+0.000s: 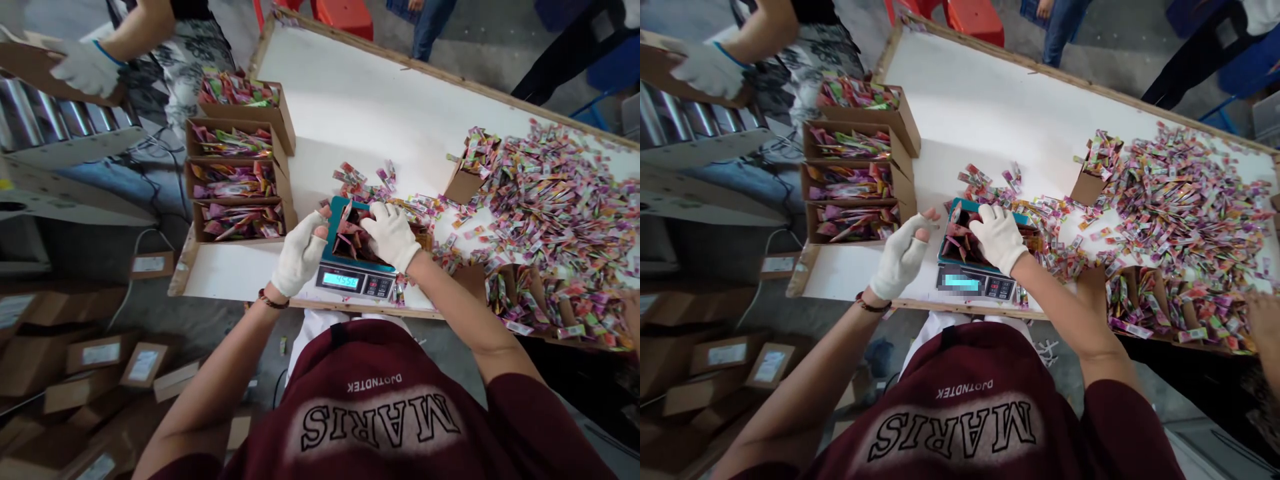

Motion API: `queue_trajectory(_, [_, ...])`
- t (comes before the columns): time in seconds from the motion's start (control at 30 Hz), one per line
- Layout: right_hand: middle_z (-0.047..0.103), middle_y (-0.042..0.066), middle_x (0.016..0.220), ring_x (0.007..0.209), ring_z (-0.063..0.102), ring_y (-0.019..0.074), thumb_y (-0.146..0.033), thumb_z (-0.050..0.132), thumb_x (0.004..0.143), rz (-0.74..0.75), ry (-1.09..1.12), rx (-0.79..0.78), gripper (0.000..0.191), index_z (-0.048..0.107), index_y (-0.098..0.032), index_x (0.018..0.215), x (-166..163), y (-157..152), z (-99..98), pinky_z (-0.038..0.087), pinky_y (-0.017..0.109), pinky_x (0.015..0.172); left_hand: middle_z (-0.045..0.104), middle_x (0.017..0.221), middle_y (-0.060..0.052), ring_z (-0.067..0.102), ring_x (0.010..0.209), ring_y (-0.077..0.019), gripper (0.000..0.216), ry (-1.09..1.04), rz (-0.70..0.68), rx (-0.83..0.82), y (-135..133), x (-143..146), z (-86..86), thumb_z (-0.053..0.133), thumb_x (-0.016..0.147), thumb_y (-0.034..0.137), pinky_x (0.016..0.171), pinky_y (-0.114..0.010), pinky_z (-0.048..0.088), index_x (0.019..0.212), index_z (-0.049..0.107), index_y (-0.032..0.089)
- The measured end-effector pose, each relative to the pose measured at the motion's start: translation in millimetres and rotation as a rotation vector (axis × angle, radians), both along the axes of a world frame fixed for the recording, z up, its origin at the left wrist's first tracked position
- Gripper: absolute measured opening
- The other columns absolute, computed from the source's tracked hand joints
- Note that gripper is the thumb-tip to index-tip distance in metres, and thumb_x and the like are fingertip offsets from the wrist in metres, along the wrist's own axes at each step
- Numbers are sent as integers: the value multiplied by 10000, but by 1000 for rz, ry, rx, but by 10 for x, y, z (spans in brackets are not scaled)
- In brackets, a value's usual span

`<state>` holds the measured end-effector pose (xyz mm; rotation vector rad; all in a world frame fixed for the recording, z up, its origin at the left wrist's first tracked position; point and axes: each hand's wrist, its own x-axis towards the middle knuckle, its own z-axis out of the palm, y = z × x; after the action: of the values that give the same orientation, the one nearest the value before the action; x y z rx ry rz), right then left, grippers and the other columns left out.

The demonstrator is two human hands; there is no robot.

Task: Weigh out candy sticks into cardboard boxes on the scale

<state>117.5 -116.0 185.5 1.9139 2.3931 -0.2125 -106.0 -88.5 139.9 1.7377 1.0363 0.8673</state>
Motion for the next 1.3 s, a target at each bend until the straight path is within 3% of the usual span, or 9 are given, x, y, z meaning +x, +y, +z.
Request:
queue_trajectory(0.13, [660,139,1228,1165,556,297,-153,553,889,26,249,59,266,695,-171,1114,228,-142,55,428,465,1036,650,1425,-167,625,1313,-291,621,-18,-16,4,12,55,33,417,1038,576,1171,-442,470,1444,572,133])
queue_trajectory(0.23, [701,122,1148,1082,635,252,-194,492,956,-59,472,190,237,640,-180,1140,594,-358,273,496,425,1014,649,1427,-164,615,1323,-295,591,9,-20,23,1,25,56,421,1042,559,1165,-441,469,1413,595,134])
queue_trajectory(0.37, [648,174,1236,1191,601,333,-359,533,975,-325,264,478,322,595,-186,1240,1130,-669,619,472,538,1058,665,1397,-155,650,1247,-288,544,62,-7,36,-40,-37,99,437,1039,537,1134,-438,484,1355,631,138])
queue_trajectory(0.43, [593,210,1330,1290,535,384,-432,588,944,-389,132,506,459,571,-166,1317,1233,-759,681,431,587,1095,668,1388,-149,658,1220,-281,526,77,2,41,-63,-41,129,439,1040,523,1116,-432,492,1346,634,143])
queue_trajectory(0.63, [661,186,1287,1149,626,341,-466,610,955,-194,75,-57,524,588,-168,1386,546,-607,280,480,461,997,685,1344,-150,649,1216,-279,548,71,-1,64,-77,134,223,460,1033,500,1111,-418,490,1402,606,121])
queue_trajectory(0.8, [714,150,1266,1112,684,289,-158,522,937,-160,-33,-291,418,655,-173,1333,248,-384,35,479,394,987,682,1369,-148,645,1227,-276,564,77,-37,36,-44,256,228,440,1037,509,1128,-420,478,1423,600,131])
queue_trajectory(1.0, [753,82,1221,1133,689,252,-201,488,959,-194,242,77,317,733,-208,1161,843,-623,470,517,390,1026,689,1351,-149,646,1238,-284,560,50,-10,73,-58,243,253,452,1035,511,1119,-420,483,1413,605,127])
queue_trajectory(1.17, [681,172,1276,1175,640,355,-352,564,953,-464,65,396,416,649,-182,1323,1339,-854,863,521,525,1010,703,1295,-139,667,1177,-275,563,63,60,82,-86,79,265,438,1035,541,1117,-439,492,1387,617,139])
queue_trajectory(1.3, [574,204,1360,1273,566,387,-502,645,924,-411,71,284,669,504,-177,1491,1276,-970,746,515,544,1030,714,1233,-134,674,1128,-265,588,101,134,48,-128,-126,214,419,1032,570,1090,-438,511,1391,606,143])
